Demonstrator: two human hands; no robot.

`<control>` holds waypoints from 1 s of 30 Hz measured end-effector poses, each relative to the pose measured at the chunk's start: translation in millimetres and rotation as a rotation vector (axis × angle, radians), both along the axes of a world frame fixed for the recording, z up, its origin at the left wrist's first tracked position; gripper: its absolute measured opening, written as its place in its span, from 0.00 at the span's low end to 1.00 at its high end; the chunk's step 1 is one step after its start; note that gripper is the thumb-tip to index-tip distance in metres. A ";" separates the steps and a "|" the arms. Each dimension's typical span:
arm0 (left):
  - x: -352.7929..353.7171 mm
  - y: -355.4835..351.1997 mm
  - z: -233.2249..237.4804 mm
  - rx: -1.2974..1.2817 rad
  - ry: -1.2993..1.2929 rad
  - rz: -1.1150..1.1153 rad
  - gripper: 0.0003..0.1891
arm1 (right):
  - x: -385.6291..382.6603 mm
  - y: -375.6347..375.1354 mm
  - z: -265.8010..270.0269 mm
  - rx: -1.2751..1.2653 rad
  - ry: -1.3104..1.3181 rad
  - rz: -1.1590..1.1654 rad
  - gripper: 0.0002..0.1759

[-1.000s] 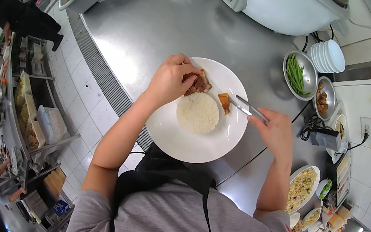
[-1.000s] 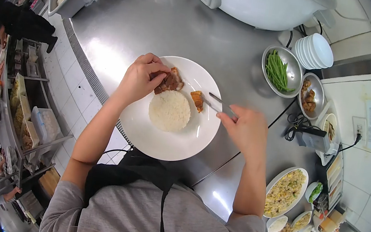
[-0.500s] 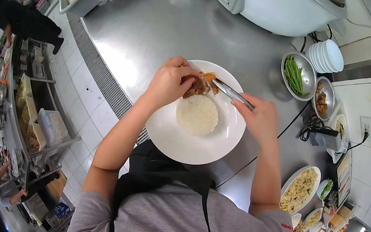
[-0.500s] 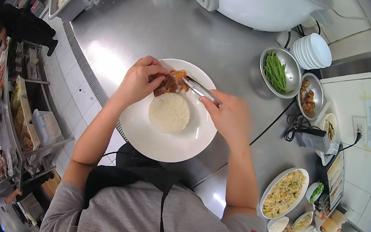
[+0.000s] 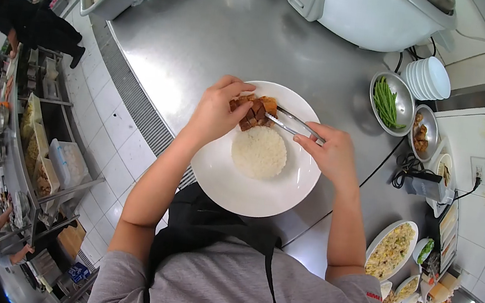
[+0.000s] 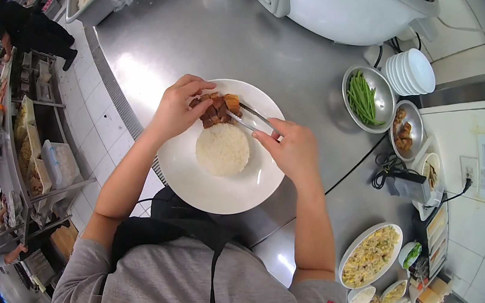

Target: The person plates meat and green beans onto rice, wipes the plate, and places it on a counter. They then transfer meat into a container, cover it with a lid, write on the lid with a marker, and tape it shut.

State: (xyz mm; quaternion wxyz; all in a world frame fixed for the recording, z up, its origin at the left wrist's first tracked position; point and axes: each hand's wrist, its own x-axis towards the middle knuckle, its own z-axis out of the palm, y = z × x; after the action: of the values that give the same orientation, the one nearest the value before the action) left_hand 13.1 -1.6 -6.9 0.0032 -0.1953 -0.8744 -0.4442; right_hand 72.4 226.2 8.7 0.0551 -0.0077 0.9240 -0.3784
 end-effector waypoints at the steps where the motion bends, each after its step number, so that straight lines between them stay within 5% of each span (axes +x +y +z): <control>1: 1.8 -2.3 1.0 0.012 0.004 0.036 0.12 | 0.5 2.7 0.4 -0.032 -0.035 -0.022 0.21; 24: 6.9 -26.4 -2.2 0.140 -0.052 0.191 0.09 | 1.8 21.2 6.4 -0.171 0.049 -0.152 0.21; 30: 28.5 -75.9 -0.3 0.050 0.043 0.265 0.10 | 30.2 79.2 55.0 0.167 0.133 -0.373 0.25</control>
State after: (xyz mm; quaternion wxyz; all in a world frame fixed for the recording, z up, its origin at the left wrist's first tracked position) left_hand 41.5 -77.5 -7.2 0.0856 -0.0874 -0.8809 -0.4573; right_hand 102.6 305.4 63.7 -0.0764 0.1431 0.9391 -0.3029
